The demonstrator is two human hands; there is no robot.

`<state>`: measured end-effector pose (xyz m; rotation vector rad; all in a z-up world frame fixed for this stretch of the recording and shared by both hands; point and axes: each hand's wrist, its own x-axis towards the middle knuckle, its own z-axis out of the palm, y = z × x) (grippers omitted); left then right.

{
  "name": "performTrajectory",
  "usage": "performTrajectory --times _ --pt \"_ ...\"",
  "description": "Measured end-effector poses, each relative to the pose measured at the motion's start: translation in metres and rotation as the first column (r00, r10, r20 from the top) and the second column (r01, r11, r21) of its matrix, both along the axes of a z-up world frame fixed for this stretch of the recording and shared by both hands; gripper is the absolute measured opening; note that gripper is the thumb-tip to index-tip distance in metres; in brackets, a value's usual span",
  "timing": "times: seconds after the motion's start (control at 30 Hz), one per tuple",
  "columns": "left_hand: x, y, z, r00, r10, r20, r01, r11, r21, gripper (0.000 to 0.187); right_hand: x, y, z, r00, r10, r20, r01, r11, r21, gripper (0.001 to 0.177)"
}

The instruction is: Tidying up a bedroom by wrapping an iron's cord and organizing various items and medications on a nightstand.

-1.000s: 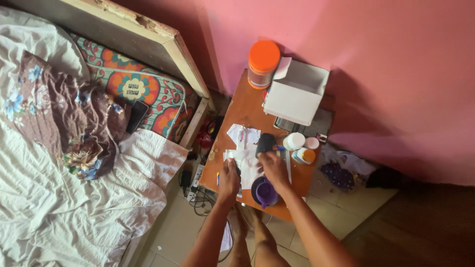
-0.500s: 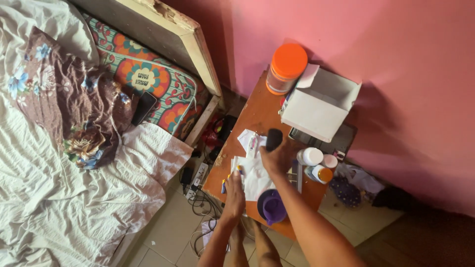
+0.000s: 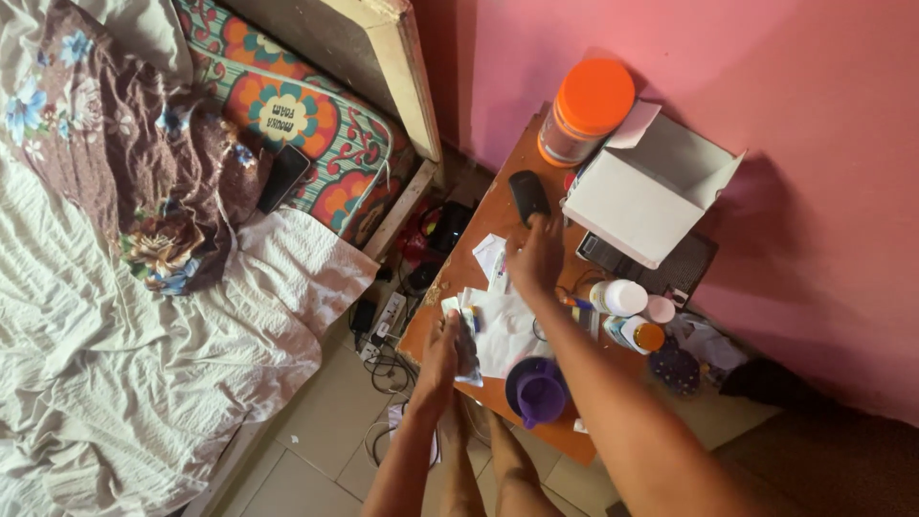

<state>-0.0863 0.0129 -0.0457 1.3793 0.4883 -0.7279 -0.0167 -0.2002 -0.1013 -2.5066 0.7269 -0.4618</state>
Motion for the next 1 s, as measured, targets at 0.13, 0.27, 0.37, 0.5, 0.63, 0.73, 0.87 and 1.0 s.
performTrajectory --times 0.13,0.27,0.37,0.5,0.63,0.73,0.87,1.0 --pt "0.017 0.01 0.004 0.993 0.014 -0.118 -0.016 1.0 -0.014 0.05 -0.054 0.039 0.035 0.932 0.182 -0.314 -0.158 0.982 0.101 0.065" --pt "0.009 0.026 -0.061 0.994 0.087 -0.062 -0.088 0.996 -0.024 0.058 -0.092 0.041 0.011 0.847 0.26 -0.463 -0.253 0.964 0.078 0.068" --pt "0.008 0.025 -0.058 0.946 -0.088 0.311 0.008 0.969 0.248 0.063 -0.09 0.027 -0.011 0.892 0.241 -0.383 -0.23 0.97 0.076 0.043" --pt "0.013 0.005 0.012 0.931 -0.365 -0.009 0.28 0.696 0.661 0.076 -0.087 0.025 0.014 0.885 0.223 -0.41 -0.219 0.974 0.055 0.034" --pt "0.003 0.006 -0.026 0.89 -0.456 -0.017 0.272 0.5 0.822 0.086 -0.083 0.05 0.018 0.948 0.186 -0.258 -0.17 0.982 0.084 0.037" --pt "-0.002 0.005 -0.033 0.919 -0.393 0.044 0.174 0.502 0.847 0.069 -0.081 0.082 0.003 0.96 0.242 -0.141 -0.206 0.951 0.229 0.038" --pt "0.001 0.0 0.008 0.924 -0.382 0.001 0.189 0.459 0.868 0.062 -0.072 0.111 -0.01 0.926 0.314 -0.21 -0.231 0.91 0.344 0.04" --pt "0.001 0.01 -0.009 0.907 -0.415 0.067 0.148 0.464 0.873 0.062 -0.068 0.121 -0.017 0.927 0.305 -0.219 -0.21 0.904 0.372 0.041"
